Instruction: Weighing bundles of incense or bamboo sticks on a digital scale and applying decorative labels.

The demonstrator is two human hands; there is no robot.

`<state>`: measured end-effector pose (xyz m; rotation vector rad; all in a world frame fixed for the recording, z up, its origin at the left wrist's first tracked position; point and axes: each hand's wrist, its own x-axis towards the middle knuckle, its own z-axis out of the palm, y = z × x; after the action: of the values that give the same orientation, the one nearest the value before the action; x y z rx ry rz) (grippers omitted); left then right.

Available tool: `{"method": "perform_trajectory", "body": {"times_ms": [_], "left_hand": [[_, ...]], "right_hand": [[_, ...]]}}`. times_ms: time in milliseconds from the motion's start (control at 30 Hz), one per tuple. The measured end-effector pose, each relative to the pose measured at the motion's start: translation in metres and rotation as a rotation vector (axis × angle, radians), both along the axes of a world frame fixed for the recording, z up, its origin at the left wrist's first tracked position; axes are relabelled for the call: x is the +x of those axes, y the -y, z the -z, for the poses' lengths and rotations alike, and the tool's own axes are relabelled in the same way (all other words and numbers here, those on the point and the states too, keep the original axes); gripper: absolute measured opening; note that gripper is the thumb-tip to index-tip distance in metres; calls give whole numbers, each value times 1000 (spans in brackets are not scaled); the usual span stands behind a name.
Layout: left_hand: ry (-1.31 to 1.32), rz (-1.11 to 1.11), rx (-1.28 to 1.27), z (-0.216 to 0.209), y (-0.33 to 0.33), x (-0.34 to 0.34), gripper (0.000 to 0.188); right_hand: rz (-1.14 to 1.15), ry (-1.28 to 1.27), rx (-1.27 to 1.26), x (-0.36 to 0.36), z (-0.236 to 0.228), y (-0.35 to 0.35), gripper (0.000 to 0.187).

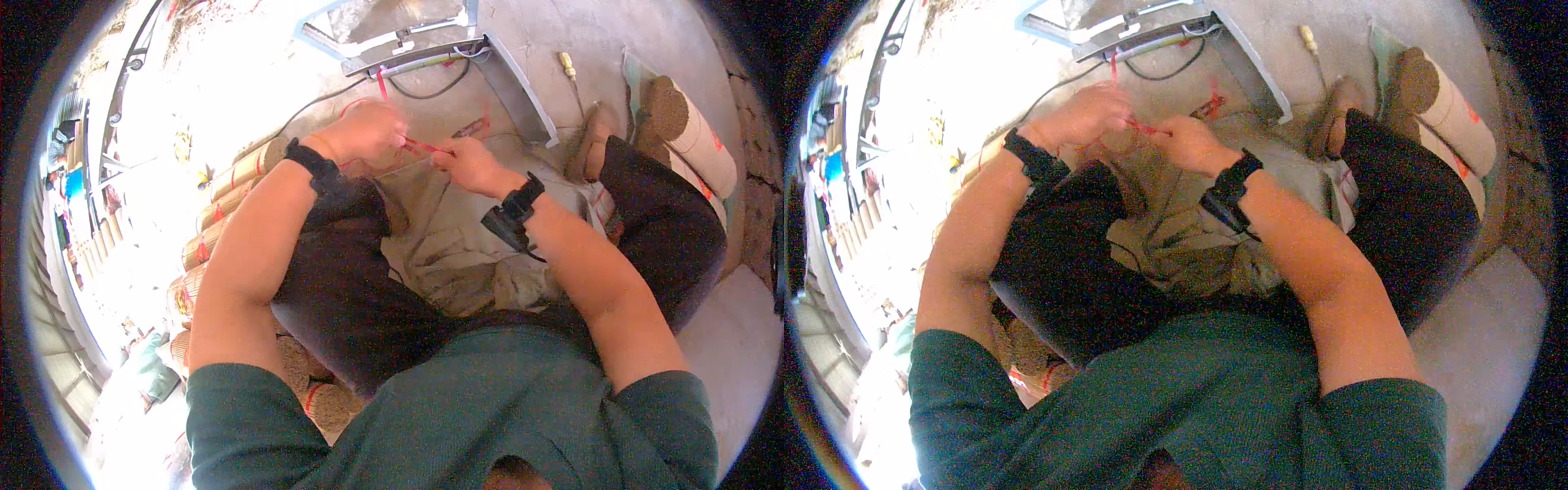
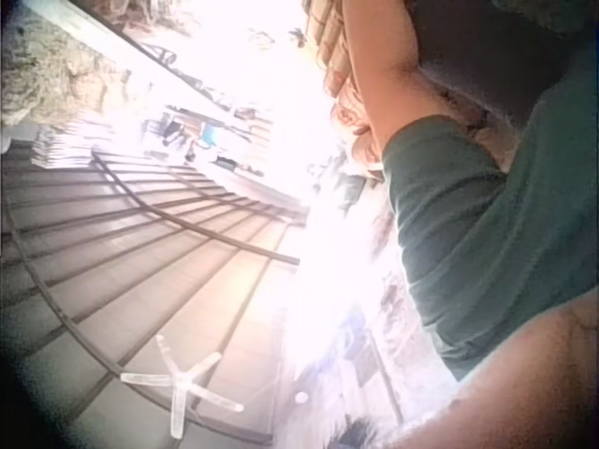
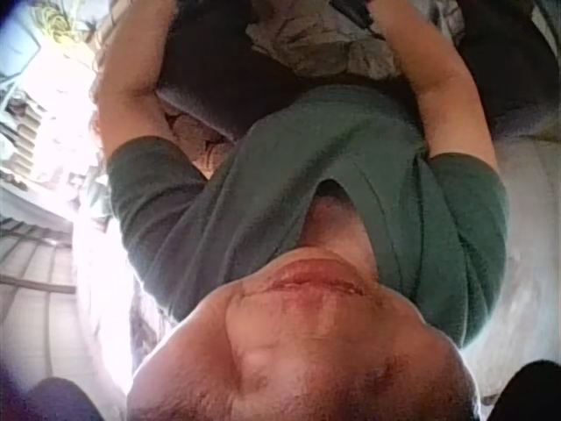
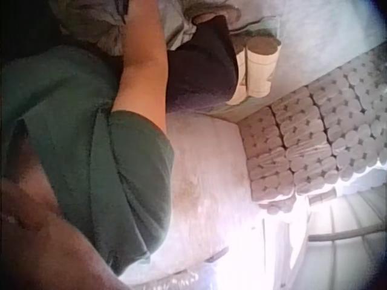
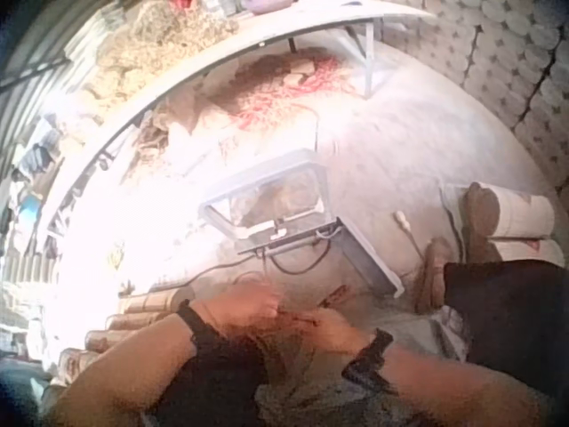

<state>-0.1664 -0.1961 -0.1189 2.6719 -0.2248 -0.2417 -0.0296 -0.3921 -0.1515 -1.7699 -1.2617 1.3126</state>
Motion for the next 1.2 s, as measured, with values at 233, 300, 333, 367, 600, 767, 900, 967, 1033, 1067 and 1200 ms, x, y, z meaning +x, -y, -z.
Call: {"method": "perform_trajectory", "body": {"times_ms": [233, 300, 333, 367, 600, 767, 900, 967, 1033, 1067, 1200], "left_hand": [[-422, -108, -136, 3, -19, -21, 15], [-580, -259, -281, 4, -20, -25, 15], [-587, -257, -295, 6, -21, -25, 15], [-577, -177, -327, 7, -23, -26, 16], [-694, -377, -518, 11, -37, -32, 18], [-624, -565, -688, 13, -45, -37, 17], [-512, -633, -862, 13, -47, -39, 19], [-519, -678, -836, 13, -46, -39, 20], [-506, -687, -823, 15, -44, -38, 21], [-522, -730, -872, 17, -42, -36, 21], [-502, -802, -801, 23, -36, -30, 23]], "right_hand": [[-83, -334, -600, 22, 56, 26, 21], [-531, 154, -507, 28, 78, 22, 16], [-617, 219, -505, 31, 90, 19, 14], [-423, 463, -198, 32, 101, 16, 13], [-320, 851, -17, 51, 162, -29, 27], [-357, 838, 126, 55, 167, -36, 31], [-470, 676, -161, 58, 139, -38, 31], [-14, 329, -240, 51, 117, -33, 24], [170, -57, -296, 39, 94, -27, 22], [326, -478, -345, 30, 84, -24, 20], [361, -501, -135, -9, 51, -23, 14]]}}
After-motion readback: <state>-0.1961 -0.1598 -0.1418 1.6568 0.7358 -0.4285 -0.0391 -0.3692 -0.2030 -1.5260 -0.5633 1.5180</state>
